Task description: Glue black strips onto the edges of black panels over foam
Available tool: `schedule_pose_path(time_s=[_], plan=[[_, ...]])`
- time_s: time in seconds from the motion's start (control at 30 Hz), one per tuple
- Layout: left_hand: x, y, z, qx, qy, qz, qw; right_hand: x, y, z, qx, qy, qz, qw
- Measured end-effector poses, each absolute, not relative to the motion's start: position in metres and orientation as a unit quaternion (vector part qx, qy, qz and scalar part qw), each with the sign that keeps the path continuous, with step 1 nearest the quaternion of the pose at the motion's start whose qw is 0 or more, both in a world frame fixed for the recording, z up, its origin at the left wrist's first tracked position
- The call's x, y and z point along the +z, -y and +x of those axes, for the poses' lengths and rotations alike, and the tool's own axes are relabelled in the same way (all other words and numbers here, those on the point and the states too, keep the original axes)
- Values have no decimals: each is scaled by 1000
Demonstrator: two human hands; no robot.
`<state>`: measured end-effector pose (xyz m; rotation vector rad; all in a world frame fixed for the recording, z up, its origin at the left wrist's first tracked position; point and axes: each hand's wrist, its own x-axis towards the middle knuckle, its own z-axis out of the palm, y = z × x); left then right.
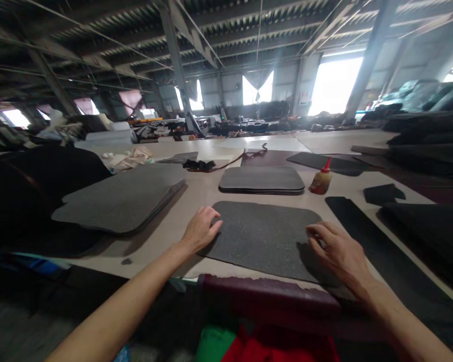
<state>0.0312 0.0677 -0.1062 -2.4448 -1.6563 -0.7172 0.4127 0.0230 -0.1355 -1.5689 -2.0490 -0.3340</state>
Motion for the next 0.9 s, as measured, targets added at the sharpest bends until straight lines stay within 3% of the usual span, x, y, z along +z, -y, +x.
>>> schedule_pose_path(time_s=[0.2, 0.33, 0.43, 0.73, 0.9], plan=[[-104, -75, 109, -187, 387, -903, 1, -132, -40, 386, -40, 806, -532, 257], [-109, -72, 156, -163, 302, -939, -17, -148, -48, 418, -30, 738, -591, 323], [-110, -74, 186, -153, 261, -953, -17, -163, -52, 444, -20, 733, -611, 299], [-136, -87, 260, -189, 217, -957, -42, -207, -62, 459, -117, 798, -542, 237], [-149, -95, 255, -153, 272, -946, -90, -214, -60, 464, -193, 815, -513, 187]])
